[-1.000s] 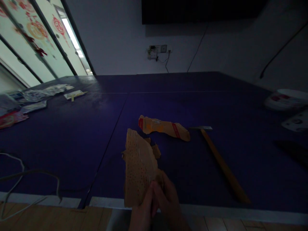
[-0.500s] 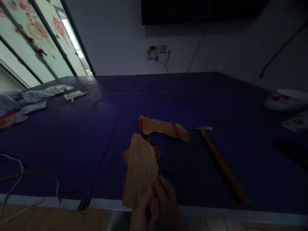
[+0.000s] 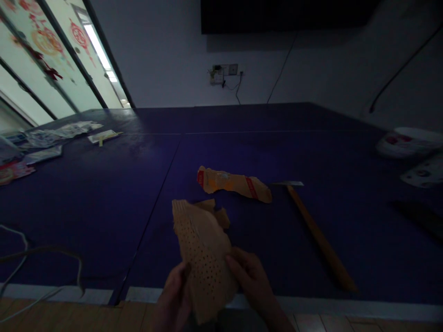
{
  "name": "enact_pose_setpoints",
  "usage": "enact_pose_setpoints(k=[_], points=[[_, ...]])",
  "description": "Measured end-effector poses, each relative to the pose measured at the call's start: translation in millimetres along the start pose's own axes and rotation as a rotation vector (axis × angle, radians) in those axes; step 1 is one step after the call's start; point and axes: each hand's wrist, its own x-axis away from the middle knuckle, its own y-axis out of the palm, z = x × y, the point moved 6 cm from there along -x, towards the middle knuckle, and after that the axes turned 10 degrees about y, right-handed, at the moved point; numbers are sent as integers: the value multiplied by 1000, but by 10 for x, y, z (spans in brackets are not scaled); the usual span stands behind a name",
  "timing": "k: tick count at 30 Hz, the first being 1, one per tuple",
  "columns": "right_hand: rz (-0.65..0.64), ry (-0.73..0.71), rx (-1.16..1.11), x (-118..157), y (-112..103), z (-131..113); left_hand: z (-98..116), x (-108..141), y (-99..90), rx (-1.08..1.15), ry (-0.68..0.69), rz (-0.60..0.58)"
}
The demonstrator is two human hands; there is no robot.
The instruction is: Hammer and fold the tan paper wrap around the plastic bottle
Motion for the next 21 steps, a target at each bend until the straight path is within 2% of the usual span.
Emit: enact_pose_setpoints(k=[4, 6, 10, 13, 17, 21], points=[[-119, -38, 61, 25, 106, -17, 64, -17, 53, -32, -78, 79], [-126, -36, 22, 54, 144, -3, 62, 2, 125, -42, -91, 101], [-58, -2, -57, 98, 142, 42, 35, 57, 239, -64, -160, 81], [-136, 30, -98, 82, 179, 57, 30, 78, 258, -108, -200, 80], [-152, 32, -130, -3, 171, 10, 78, 55, 241, -144, -111, 148], [-127, 71, -39, -74, 189, -3, 129, 24, 239, -235, -10, 165]])
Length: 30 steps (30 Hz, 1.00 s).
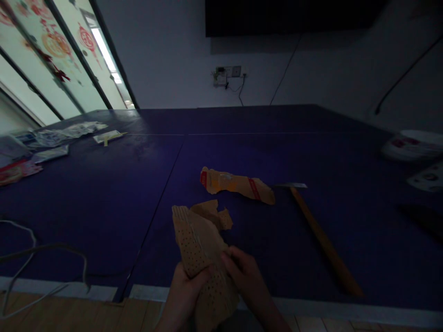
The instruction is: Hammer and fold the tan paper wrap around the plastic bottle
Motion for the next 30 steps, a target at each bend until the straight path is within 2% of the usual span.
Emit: enact_pose_setpoints(k=[5, 10, 13, 16, 21, 27, 30], points=[[47, -64, 113, 12, -4, -62, -72, 28, 34, 102, -116, -25], [-30, -55, -12, 48, -10, -78, -123, 86, 76, 153, -221, -88], [44, -29, -17, 48, -72, -23, -119, 60, 49, 174, -196, -83], [52, -21, 7, 47, -75, 19, -94, -3, 4, 192, -154, -69], [-37, -7, 55, 64, 18, -24, -70, -61, 27, 148, -129, -127], [-209, -36, -139, 66, 98, -9, -139, -30, 154, 191, -194, -234], [-66, -38, -62, 35, 2, 42, -82, -32, 137, 150, -102, -140]])
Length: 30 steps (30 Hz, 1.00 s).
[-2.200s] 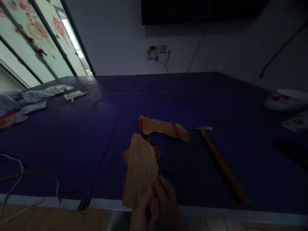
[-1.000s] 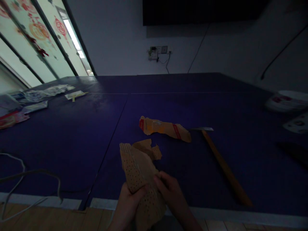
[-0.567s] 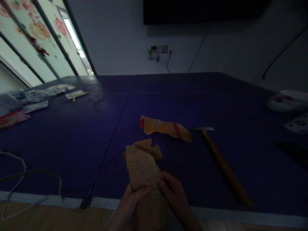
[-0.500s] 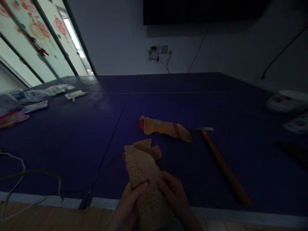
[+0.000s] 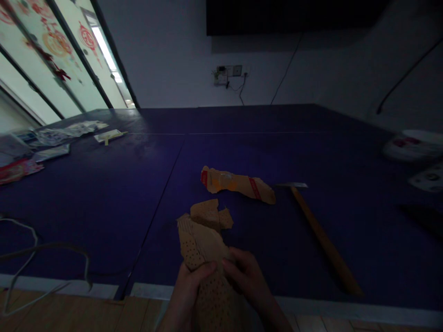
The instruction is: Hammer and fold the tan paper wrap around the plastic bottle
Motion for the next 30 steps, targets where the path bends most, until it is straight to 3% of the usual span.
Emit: enact_pose_setpoints(k=[2, 4, 10, 15, 20, 25, 30], points=[[121, -5, 132, -5, -66, -15, 59, 14, -23, -45, 83, 77], [143, -9, 216, -10, -70, -52, 83, 29, -37, -80, 115, 104], [-98, 0, -40, -23, 35, -29, -34, 37, -26, -31, -44, -24], [186, 3, 141, -22, -140, 18, -65, 45, 32, -11, -39, -20], [34, -46, 182, -42, -10, -97, -104, 28, -37, -4, -48, 105], [-96, -63, -51, -32, 64, -114, -158, 35, 0, 26, -131, -1], [44, 60, -37, -20, -113, 71, -57, 77, -52, 37, -16, 118]])
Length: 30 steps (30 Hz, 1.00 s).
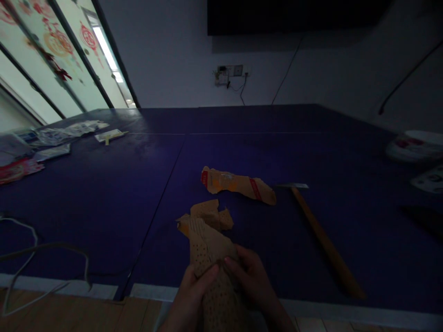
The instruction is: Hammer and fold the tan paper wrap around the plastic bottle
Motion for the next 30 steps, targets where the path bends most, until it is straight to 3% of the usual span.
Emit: enact_pose_setpoints(k=[2, 8, 14, 16, 18, 21, 26, 30], points=[[39, 49, 45, 5, -68, 55, 67, -37, -58, -23, 80, 41], [-139, 23, 137, 36, 81, -88, 119, -137, -148, -151, 115, 29], [-330, 38, -73, 61, 232, -84, 40, -50, 41, -38, -74, -218], [-219, 24, -20, 43, 139, -66, 28, -48, 49, -26, -75, -214], [-105, -7, 108, 34, 48, -89, 35, -67, -1, -40, -25, -127], [-122, -29, 198, 35, 46, -120, 35, -77, -50, -70, 21, -57], [-119, -13, 116, 35, 26, -42, -29, -1, 64, -62, -130, -208], [-50, -19, 198, 35, -27, -69, 31, 9, 37, -68, -93, -119]])
